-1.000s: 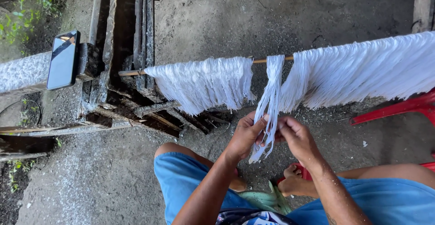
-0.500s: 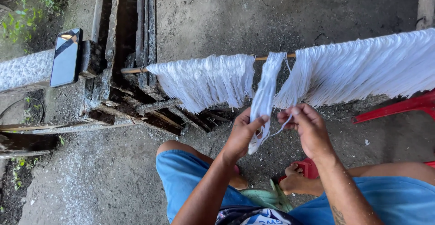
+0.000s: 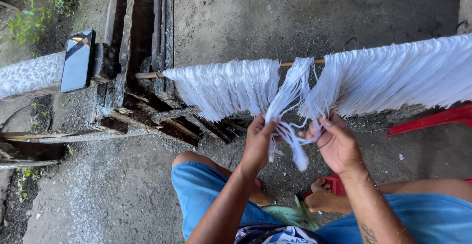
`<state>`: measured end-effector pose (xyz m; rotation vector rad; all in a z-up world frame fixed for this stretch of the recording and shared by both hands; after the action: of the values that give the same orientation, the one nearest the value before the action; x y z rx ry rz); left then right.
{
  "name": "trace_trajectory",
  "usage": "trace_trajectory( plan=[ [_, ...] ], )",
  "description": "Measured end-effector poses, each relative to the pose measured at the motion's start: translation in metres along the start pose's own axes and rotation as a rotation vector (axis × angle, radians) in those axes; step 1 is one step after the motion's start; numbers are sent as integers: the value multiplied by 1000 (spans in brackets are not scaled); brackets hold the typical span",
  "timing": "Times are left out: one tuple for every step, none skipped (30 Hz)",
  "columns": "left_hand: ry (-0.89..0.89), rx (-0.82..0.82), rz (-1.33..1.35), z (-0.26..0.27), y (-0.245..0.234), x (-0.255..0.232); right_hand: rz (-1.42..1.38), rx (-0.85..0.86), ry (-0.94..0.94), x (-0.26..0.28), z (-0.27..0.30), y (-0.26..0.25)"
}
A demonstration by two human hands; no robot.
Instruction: Manually separating and organizing bundles of white threads hanging from a wooden rod.
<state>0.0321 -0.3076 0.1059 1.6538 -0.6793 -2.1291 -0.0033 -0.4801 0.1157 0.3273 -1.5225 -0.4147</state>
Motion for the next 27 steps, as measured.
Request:
trace_trajectory(
  plan=[
    [-1,2,0,2,1,-2,0,-2,-2,-10,-4,-16],
    [-12,6,152,3,2,-4,86,-5,-8,-19,-8,-31],
    [-24,10,305,5,3,-5,171,-9,-13,-29,-12,-47],
    [-27,11,305,3,-1,1,172,-12,-14,-29,-10,-48],
    [-20,47,290,1,-4,6,313,-54,-11,-28,-10,-50],
    [-12,83,276,-1,-7,10,454,-96,-9,-28,-10,-52],
    [-10,82,276,1,-8,10,453,-94,-8,-27,-14,-54],
    [-5,114,252,3,-7,11,644,-133,-42,-24,-18,-59],
    [-2,148,228,4,-6,12,834,-175,-76,-20,-21,-63],
    [-2,149,227,9,-3,3,833,-175,-77,-17,-24,-59],
    [-19,173,238,14,2,-5,1005,-238,-114,-10,-25,-57],
    [-36,197,249,20,7,-12,1177,-301,-151,-3,-26,-53],
    [-33,198,248,21,8,-15,1176,-300,-154,-2,-28,-51],
    [-42,202,154,23,10,-17,980,-228,-48,-9,-31,-50],
    [-53,202,59,25,9,-19,782,-153,58,-17,-32,-46],
    [-50,199,59,24,9,-14,781,-148,59,-17,-29,-34],
    [-33,190,49,22,9,-9,646,-63,97,-19,-25,-20],
    [-16,181,39,20,10,-3,510,22,135,-21,-21,-6],
    [-22,181,39,18,11,1,509,17,139,-13,-14,10],
    [-21,160,56,16,11,5,466,18,84,-2,-8,27],
    [-16,140,73,13,12,7,424,21,26,10,-3,44],
    [-18,141,74,14,14,5,425,19,26,-3,-7,29],
    [-29,120,95,16,14,1,395,0,21,-15,-13,15],
    [-39,99,117,17,15,-2,364,-19,16,-27,-18,1],
    [-36,98,118,10,5,8,365,-16,16,-18,-15,7],
    [-29,98,153,3,-4,17,248,-3,38,-10,-13,13],
    [-26,100,190,-4,-12,28,131,6,62,-3,-9,18]
  ],
)
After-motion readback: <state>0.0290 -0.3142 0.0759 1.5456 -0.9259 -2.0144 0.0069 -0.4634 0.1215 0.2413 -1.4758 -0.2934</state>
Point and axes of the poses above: each hand's wrist, its own z-axis away from the middle knuckle, its own y-axis out of the palm, x = y × z, the point moved 5 cm from there along -z, towards the middle knuckle, and after that the axes turned 12 degrees about z, right-handed, at the moved point
